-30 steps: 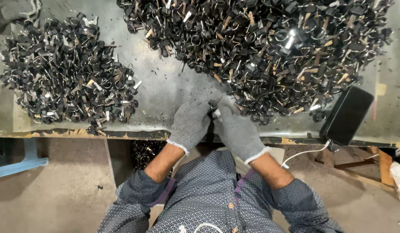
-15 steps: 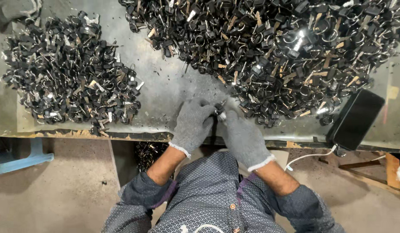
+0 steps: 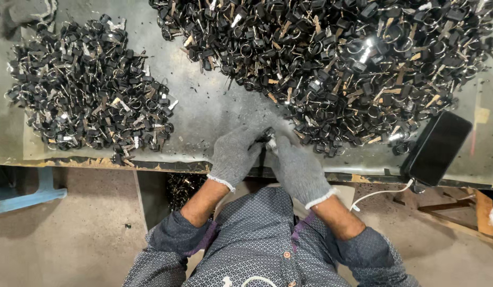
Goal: The person uses pliers to trim small metal parts from a large pile on a metal table. The person repeatedly picks up individual parts, trims them with the pliers, and places them back on the table. The process is continuous and repetitive throughout the clip.
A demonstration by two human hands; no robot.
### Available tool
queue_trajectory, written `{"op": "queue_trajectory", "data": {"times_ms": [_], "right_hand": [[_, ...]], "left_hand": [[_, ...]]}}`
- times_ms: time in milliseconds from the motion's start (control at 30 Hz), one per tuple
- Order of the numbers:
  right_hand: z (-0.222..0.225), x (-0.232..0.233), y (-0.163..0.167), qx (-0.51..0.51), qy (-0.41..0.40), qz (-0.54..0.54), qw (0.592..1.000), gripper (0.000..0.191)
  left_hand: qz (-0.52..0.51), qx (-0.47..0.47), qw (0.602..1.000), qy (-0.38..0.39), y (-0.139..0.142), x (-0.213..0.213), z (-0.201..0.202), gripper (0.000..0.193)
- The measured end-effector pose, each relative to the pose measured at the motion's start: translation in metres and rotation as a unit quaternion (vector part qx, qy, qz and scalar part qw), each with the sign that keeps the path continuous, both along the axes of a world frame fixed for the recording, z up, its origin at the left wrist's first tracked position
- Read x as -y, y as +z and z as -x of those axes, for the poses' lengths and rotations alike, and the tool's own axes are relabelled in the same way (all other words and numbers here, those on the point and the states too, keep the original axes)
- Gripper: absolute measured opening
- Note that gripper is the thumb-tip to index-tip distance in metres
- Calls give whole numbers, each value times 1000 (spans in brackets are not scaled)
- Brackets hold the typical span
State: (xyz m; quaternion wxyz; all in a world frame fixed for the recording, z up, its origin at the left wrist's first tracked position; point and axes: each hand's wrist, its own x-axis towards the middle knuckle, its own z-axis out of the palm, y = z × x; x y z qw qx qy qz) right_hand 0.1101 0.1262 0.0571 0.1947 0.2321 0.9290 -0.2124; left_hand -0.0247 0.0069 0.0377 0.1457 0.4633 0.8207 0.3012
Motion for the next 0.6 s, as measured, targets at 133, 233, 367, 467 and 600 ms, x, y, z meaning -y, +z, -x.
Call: {"op": "queue_trajectory", "data": {"times_ms": [133, 233, 367, 467, 600], "right_hand": [[0, 14, -15, -12, -6, -114, 993, 43], [2, 20, -22, 9, -45, -40, 998, 30], [-1, 15, -16, 2, -32, -50, 998, 26], [-2, 9, -6, -22, -42, -31, 998, 27], [2, 5, -2, -67, -47, -26, 996, 32]], "left_hand": [[64, 3, 997, -43, -10, 0, -1, 33], [43, -165, 977, -125, -14, 0, -4, 14], [98, -20, 993, -62, -11, 0, 1, 19], [43, -1, 998, -40, -7, 0, 7, 28], [108, 18, 993, -46, -3, -3, 8, 24]]}}
